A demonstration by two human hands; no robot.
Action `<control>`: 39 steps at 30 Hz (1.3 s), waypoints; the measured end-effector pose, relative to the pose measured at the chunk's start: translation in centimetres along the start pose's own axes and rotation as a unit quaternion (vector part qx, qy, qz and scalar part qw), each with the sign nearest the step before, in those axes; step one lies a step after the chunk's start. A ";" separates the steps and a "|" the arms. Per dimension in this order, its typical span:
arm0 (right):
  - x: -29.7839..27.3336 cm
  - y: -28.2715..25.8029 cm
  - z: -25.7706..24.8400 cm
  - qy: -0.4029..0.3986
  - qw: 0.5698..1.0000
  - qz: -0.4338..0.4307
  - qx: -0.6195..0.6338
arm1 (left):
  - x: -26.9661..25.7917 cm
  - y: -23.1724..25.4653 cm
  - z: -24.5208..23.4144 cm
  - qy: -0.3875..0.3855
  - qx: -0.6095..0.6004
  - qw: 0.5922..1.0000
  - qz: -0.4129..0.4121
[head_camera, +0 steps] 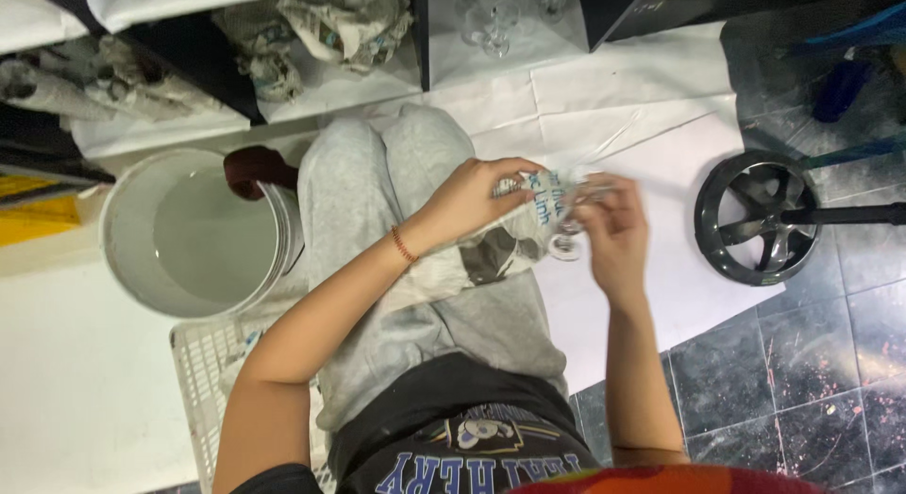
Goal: The person sits on the floor and wraps small glass items with newspaper. They pick up a glass item, wrap it in a sheet of newspaper, and place it on a shelf. This process is repeated for several items.
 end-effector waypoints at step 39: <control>-8.1 -8.5 7.1 -0.062 0.827 -0.293 -0.476 | -12.0 2.8 4.8 0.060 -0.275 0.957 -0.077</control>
Point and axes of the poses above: each hand's wrist, its own x-axis towards the middle knuckle, its own z-axis out of the palm, y = z × x, the point moved 6 cm from there along x, towards the middle knuckle, and after that the axes turned 2 degrees about x, right-handed, at the moved point
